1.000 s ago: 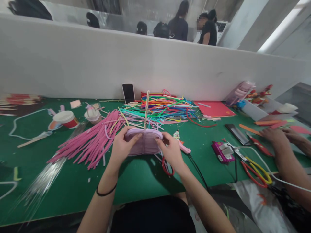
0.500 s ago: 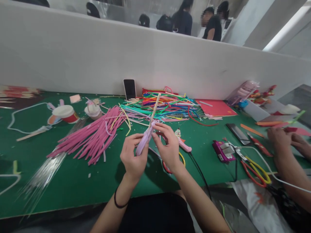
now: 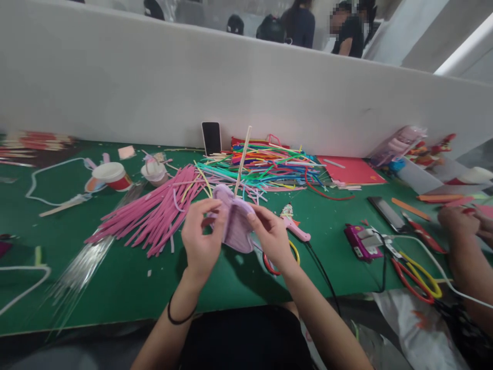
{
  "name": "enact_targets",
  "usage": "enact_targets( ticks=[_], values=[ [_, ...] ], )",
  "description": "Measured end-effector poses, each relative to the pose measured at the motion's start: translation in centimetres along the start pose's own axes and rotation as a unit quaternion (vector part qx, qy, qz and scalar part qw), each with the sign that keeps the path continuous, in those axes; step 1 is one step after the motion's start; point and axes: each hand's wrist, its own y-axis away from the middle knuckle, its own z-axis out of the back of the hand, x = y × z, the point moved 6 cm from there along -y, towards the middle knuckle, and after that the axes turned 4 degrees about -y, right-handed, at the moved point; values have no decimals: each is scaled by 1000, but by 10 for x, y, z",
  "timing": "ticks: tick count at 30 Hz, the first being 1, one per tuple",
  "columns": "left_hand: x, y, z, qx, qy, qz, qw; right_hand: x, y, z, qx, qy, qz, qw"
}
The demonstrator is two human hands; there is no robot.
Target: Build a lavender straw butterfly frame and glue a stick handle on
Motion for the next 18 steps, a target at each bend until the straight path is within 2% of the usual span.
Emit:
enact_targets(
  ticks=[2,3,4,6,8,9,11,13,16,18],
  values=[
    [-3,-18,17,-41,-49,-57,996,1,-3,3,-26,56,7,998],
    [-2,-27,22,-35,-64,-72,995,1,-4,3,-28,73,13,997],
    [1,-34,24,-5,-63,-74,995,0,-5,3,-23,81,22,996],
    [11,-43,19,106,-15,-46,993,0,-8,1,4,80,38,996],
    [20,-40,9,209,19,4,978,4,-10,-2,44,79,47,995],
    [24,-37,6,238,27,28,970,9,-13,-2,55,80,58,994],
    [26,-31,3,251,33,59,966,32,-19,3,41,85,110,989],
    [23,-26,2,246,48,68,966,70,-26,11,-16,106,208,972],
    [16,-24,1,247,57,60,966,134,-30,11,-62,192,364,909],
    [14,-23,0,252,60,57,964,163,-33,4,-61,226,422,876]
  ],
)
